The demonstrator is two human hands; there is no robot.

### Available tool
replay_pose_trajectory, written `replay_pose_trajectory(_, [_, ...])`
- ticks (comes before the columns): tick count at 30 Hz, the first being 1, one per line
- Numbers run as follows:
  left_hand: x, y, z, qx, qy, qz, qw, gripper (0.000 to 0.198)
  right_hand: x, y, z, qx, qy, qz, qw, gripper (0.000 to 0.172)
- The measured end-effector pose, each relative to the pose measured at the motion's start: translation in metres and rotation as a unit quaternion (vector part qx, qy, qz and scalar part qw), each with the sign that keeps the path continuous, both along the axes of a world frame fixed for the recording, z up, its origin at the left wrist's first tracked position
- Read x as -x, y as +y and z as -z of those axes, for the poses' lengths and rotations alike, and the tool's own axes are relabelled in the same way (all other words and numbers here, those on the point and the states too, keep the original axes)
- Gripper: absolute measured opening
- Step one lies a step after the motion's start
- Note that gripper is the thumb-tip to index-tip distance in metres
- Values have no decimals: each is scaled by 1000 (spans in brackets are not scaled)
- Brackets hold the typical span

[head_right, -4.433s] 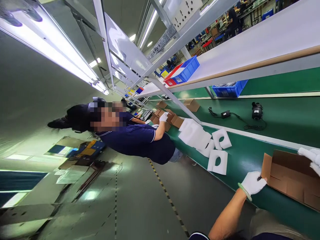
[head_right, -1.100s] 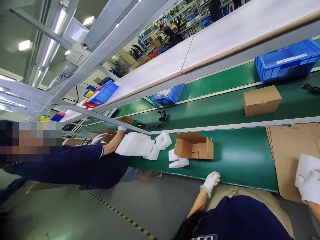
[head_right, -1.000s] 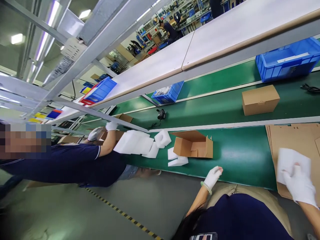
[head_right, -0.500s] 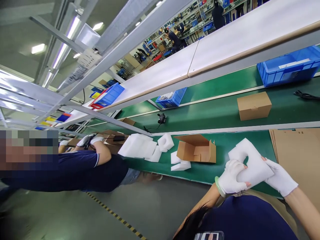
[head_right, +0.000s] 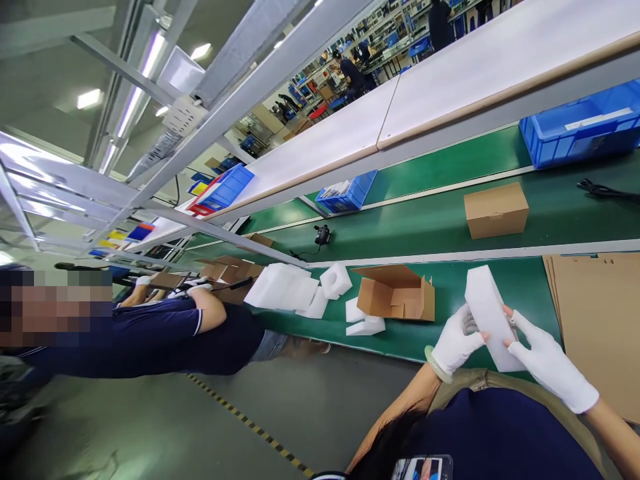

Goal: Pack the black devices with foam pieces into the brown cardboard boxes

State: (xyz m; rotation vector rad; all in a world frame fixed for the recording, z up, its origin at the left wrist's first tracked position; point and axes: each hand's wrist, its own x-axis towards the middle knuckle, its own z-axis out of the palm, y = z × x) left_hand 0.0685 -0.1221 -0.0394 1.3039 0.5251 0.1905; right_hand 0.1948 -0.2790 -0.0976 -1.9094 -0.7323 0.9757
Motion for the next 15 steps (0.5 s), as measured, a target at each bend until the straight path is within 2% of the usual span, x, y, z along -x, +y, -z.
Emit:
replay_pose_trajectory(5, [3, -5, 4, 17, 29, -48, 998, 79, 13, -1, 0, -55, 136, 21, 989, 79])
replay_pose_trajectory(7, [5, -6, 2, 25, 30, -47, 998, 81, 12, -3, 1, -58, 141, 12, 988, 77])
replay_pose_trajectory(9, [6, -7, -1, 35, 20, -22, 999, 82, 10, -5, 9, -55, 90, 1, 994, 72])
replay_pose_trajectory(12, [4, -4, -4, 74, -28, 22, 997, 91, 10, -7, 35, -56, -55, 1, 997, 67])
replay_pose_trajectory(15, [0, 1, 5, 126, -23, -30, 991, 90, 17, -4, 65, -88, -176, -38, 980, 60])
